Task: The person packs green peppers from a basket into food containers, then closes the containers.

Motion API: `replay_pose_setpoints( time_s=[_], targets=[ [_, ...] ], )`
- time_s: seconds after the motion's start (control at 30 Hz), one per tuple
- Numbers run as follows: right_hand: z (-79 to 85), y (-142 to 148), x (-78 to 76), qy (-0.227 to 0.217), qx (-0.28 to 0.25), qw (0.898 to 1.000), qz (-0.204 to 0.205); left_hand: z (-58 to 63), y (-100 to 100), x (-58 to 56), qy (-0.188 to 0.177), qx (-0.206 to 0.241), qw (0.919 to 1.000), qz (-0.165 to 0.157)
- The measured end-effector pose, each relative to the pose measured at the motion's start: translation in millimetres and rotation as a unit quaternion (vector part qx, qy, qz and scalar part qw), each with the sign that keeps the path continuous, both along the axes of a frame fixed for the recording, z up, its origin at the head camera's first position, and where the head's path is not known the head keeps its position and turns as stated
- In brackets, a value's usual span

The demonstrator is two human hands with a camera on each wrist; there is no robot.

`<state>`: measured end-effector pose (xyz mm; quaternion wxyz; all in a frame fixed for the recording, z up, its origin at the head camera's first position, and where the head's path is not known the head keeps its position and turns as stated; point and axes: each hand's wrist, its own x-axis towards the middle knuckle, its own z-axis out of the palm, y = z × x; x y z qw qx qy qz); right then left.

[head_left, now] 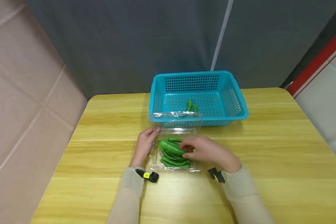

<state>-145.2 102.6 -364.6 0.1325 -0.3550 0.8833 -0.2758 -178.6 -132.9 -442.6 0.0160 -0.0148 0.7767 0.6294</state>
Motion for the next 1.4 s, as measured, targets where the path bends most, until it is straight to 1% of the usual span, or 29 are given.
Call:
replay_pose_setpoints(
  time_s=[0.03,0.13,0.17,0.2,0.37,0.4,0.43,0.63,0.77,0.83,0.93,1.03,1.1,1.17,1.27,1.4],
  targets=[
    [-1.0,-1,0.1,-0.004,0.002,1.0,0.003,2.6,1,1.2,0.002,-0.003,1.0,0.001],
    [-5.0,-5,0.5,-0.006,0.013,1.0,0.014,3.3,1,1.6,0.0,-0.002,1.0,0.006],
    [-6.2,-6,0.7,-0.004,0.018,1.0,0.015,-0.1,0,0.5,0.0,-0.001,1.0,0.007],
    [-7.0,-8,1.0,-0.004,0.021,1.0,0.015,0.1,0,0.8,-0.001,-0.002,1.0,0.008],
    [-10.2,-11,2.2,-0.003,0.045,0.999,0.013,-20.9,-4,-7.0,0.009,-0.009,0.9998,0.017],
    [-11.0,-12,2.2,-0.005,0.05,0.999,0.015,-21.8,-4,-7.3,0.01,-0.009,0.9997,0.02],
    [-11.9,-13,2.3,-0.006,0.057,0.998,0.016,-26.3,-5,-9.1,0.014,-0.009,0.9996,0.021],
    [-15.8,-18,3.3,0.006,0.089,0.996,0.019,-25.6,-3,-8.3,0.019,0.003,0.9996,0.02],
    [-16.1,-19,4.0,0.013,0.091,0.996,0.012,-22.4,-3,-7.9,0.01,0.005,0.9998,0.014],
    [-16.5,-20,4.2,0.017,0.091,0.996,0.009,-17.1,-3,-6.4,0.002,0.011,0.9999,0.011],
    [-17.5,-20,4.4,0.025,0.093,0.995,0.007,-5.7,-1,-2.0,-0.006,0.02,0.9998,0.004],
    [-19.1,-20,4.6,0.028,0.095,0.995,0.002,4.8,2,2.6,-0.003,0.017,0.9998,-0.002],
    [-20.1,-20,4.7,0.029,0.096,0.995,-0.003,6.7,3,3.2,0.001,0.013,0.9999,-0.005],
    [-21.1,-20,4.5,0.028,0.096,0.995,-0.007,6.2,3,2.7,0.003,0.013,0.9999,-0.005],
    [-22.6,-19,4.1,0.028,0.097,0.995,-0.01,-2.9,0,-1.6,-0.002,0.023,0.9997,-0.005],
    [-23.1,-19,4.0,0.032,0.099,0.994,-0.01,-15.6,-4,-6.6,-0.012,0.02,0.9997,-0.009]
  ],
)
